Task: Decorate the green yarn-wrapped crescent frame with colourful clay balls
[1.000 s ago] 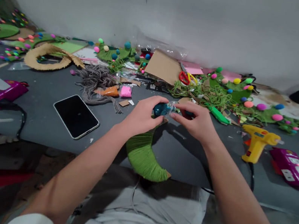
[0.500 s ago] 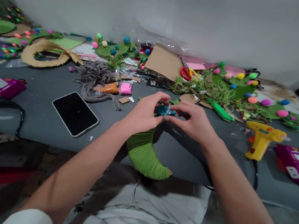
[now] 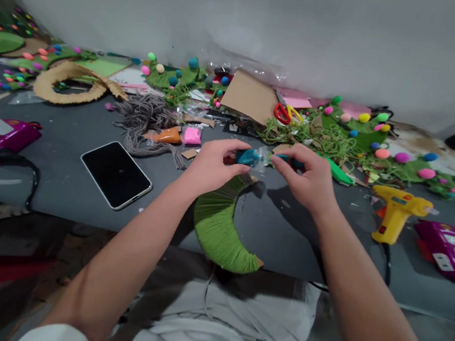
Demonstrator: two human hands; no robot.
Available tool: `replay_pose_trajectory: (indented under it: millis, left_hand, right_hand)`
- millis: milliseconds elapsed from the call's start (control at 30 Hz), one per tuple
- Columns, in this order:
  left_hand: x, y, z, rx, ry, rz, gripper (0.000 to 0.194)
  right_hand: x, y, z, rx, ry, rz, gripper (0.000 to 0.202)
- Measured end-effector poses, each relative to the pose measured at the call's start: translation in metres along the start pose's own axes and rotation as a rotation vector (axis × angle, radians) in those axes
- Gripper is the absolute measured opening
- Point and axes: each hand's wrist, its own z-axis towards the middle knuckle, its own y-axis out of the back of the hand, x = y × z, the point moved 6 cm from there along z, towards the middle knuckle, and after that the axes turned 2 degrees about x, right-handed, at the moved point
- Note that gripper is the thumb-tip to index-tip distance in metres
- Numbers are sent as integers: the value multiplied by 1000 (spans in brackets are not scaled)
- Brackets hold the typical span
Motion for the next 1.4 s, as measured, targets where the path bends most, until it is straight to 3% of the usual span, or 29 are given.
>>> replay_pose_trajectory:
  millis: [67, 167, 267, 367, 467, 600, 667, 800, 867, 967, 1067, 1167, 1400]
  left_hand:
    - [2, 3, 0, -17, 16, -1, 37]
    - [-2, 5, 0, -6, -24, 22, 31]
    - [0, 9, 3, -46, -15, 92, 20]
    - [5, 15, 10, -136, 29, 210, 14]
    - [10, 17, 20, -192, 46, 300, 12]
    - [14, 16, 26, -205, 40, 305, 10]
    - [14, 16, 26, -211, 33, 282, 10]
    - [12, 15, 24, -205, 13, 196, 12]
    - [9, 13, 22, -182, 5, 149, 14]
    - [4, 6, 19, -113, 0, 35, 20]
    - [0, 0, 16, -46, -1, -145, 26]
    - [-1, -1, 13, -26, 4, -246, 31]
    - [-5, 0, 11, -19, -61, -253, 24]
  right_hand:
    - [-2, 9, 1, -42, -41, 9, 19]
    - [-8, 13, 2, 0, -106, 95, 22]
    - [-21, 6, 2, 34, -254, 309, 28]
    - [-33, -2, 1, -46, -405, 577, 34]
    - [-39, -8, -1, -111, -498, 696, 43]
    - [-39, -15, -3, -17, -569, 816, 39]
    - [-39, -15, -2, 8, -571, 824, 43]
    - [-42, -12, 0, -8, -552, 745, 26]
    - [-43, -11, 0, -42, -544, 711, 28]
    - [-38, -6, -1, -82, -437, 524, 40]
    - [-24, -6, -1, -17, -285, 357, 27]
    - [-15, -7, 0, 22, -236, 302, 24]
    - [-10, -15, 1, 15, -174, 207, 22]
